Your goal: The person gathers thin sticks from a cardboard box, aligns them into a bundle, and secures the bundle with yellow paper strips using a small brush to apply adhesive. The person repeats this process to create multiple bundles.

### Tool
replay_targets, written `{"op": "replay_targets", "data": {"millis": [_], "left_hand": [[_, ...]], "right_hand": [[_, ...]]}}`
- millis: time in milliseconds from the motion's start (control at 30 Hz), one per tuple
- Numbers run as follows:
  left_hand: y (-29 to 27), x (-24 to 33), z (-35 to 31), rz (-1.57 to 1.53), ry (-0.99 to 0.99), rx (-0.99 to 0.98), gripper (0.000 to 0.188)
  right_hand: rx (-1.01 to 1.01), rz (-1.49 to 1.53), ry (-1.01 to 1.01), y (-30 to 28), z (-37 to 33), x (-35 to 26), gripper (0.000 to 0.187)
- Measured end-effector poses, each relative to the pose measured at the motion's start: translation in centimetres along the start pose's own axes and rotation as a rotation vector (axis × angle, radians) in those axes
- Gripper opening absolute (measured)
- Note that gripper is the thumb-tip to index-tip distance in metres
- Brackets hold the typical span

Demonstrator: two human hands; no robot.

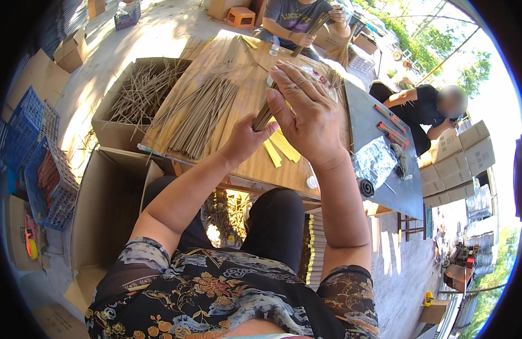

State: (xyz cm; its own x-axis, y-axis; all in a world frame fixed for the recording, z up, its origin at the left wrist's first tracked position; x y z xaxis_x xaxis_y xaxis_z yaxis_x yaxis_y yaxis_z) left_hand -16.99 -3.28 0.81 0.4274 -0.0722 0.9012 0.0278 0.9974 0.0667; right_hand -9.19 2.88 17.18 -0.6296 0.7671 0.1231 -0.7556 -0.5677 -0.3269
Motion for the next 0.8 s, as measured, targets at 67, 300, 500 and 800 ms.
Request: {"op": "replay_targets", "data": {"millis": [67,300,500,800], "left_hand": [[0.1,-0.2,0.0,-0.001,-0.020,-0.013,0.026],[-0.1,0.0,0.0,-0.034,0.011,0.017,0.023],[-0.1,-1.3,0.1,-0.071,-0.007,-0.015,0.024],[-0.3,-0.9,0.3,-0.074,0.049,0.035,0.025]], "right_hand": [[0.005,-0.024,-0.022,-0.1,0.0,-0.1,0.026],[0.006,0.004,-0.014,-0.1,0.6,-0.2,0.026],[0.030,0.068,0.025,0.6,0.4,-0.9,0.023],[0.062,0.074,0.006,1.4,0.5,-1.1,0.021]]}}
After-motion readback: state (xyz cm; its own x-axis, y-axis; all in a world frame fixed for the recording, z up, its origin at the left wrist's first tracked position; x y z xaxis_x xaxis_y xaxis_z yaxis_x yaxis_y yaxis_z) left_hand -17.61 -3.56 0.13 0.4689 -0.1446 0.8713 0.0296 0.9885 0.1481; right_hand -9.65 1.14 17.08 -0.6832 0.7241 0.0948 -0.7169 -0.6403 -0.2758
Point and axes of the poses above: each hand's wrist, its own z-axis towards the middle knuckle, its own y-axis out of the palm, x = y × z, the point moved 6 cm from there along z, towards the middle knuckle, and after that the axes turned 14 degrees about x, right-handed, at the moved point
